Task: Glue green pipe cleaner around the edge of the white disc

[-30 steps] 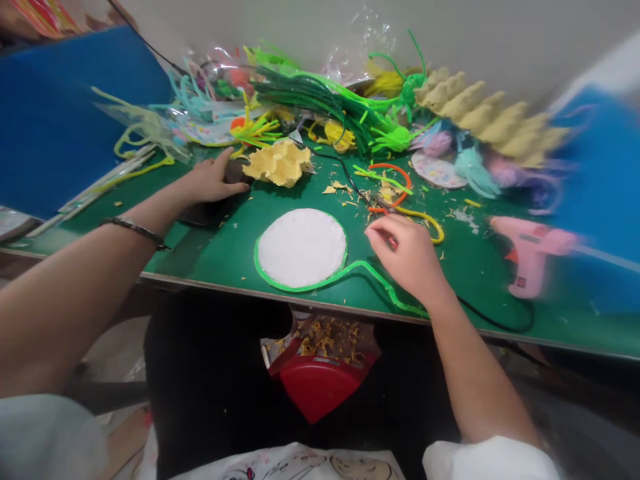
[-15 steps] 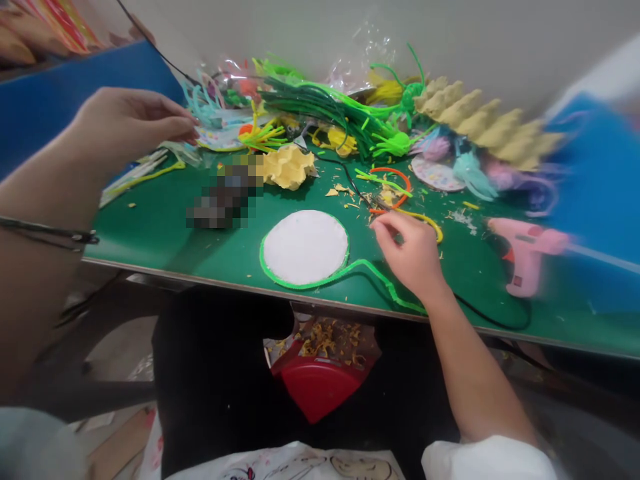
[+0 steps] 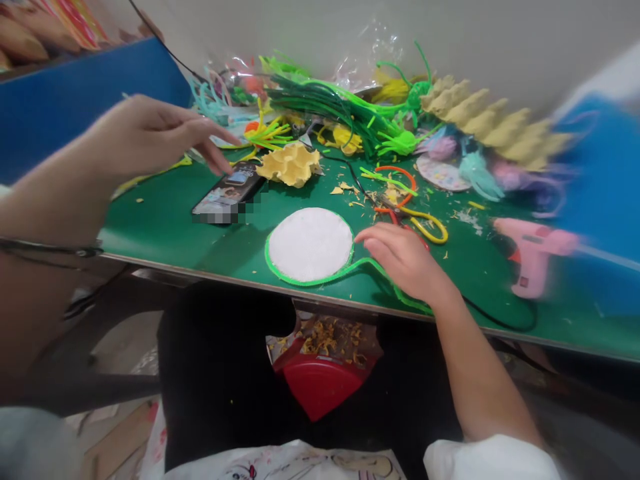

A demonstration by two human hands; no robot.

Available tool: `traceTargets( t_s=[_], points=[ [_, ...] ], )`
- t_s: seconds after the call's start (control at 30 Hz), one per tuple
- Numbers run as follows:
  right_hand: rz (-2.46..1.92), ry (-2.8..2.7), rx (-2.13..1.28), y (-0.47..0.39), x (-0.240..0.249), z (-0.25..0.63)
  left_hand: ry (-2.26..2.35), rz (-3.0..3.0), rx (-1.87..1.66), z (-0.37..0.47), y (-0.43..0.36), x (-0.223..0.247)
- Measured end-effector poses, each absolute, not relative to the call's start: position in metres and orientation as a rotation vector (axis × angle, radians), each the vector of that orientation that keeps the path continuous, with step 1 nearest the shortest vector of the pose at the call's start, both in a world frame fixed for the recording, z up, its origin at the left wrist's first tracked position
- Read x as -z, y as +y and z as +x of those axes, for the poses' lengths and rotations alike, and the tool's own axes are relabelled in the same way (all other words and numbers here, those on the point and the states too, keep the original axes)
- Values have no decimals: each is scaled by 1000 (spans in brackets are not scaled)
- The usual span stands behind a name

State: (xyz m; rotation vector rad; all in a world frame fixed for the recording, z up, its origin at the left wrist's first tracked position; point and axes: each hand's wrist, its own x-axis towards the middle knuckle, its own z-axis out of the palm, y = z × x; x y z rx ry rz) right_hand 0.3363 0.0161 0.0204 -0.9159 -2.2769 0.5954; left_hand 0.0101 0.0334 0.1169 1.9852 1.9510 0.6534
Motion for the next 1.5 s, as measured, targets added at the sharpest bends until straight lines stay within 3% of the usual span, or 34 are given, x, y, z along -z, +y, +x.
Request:
traceTargets(
  t_s=[0.13, 0.37, 0.63, 0.97, 1.27, 1.5],
  points=[
    [-945, -2450, -646, 14, -24, 337, 1712, 2066, -438, 20, 31, -88],
    [-1108, -2580, -632, 9, -29, 339, 1690, 2270, -207, 59, 12, -41],
    [-1348, -2528, -454, -2, -27, 328, 1722, 2337, 67, 87, 26, -29],
    [-1545, -2448, -217, -7, -23, 313, 1567, 2360, 136, 87, 37, -30],
    [-1454, -2564, -306, -12, -24, 312, 1119, 2686, -207, 69, 28, -24],
    [-1415, -2564, -316, -16, -20, 309, 1135, 2679, -69, 64, -6, -21]
  ],
)
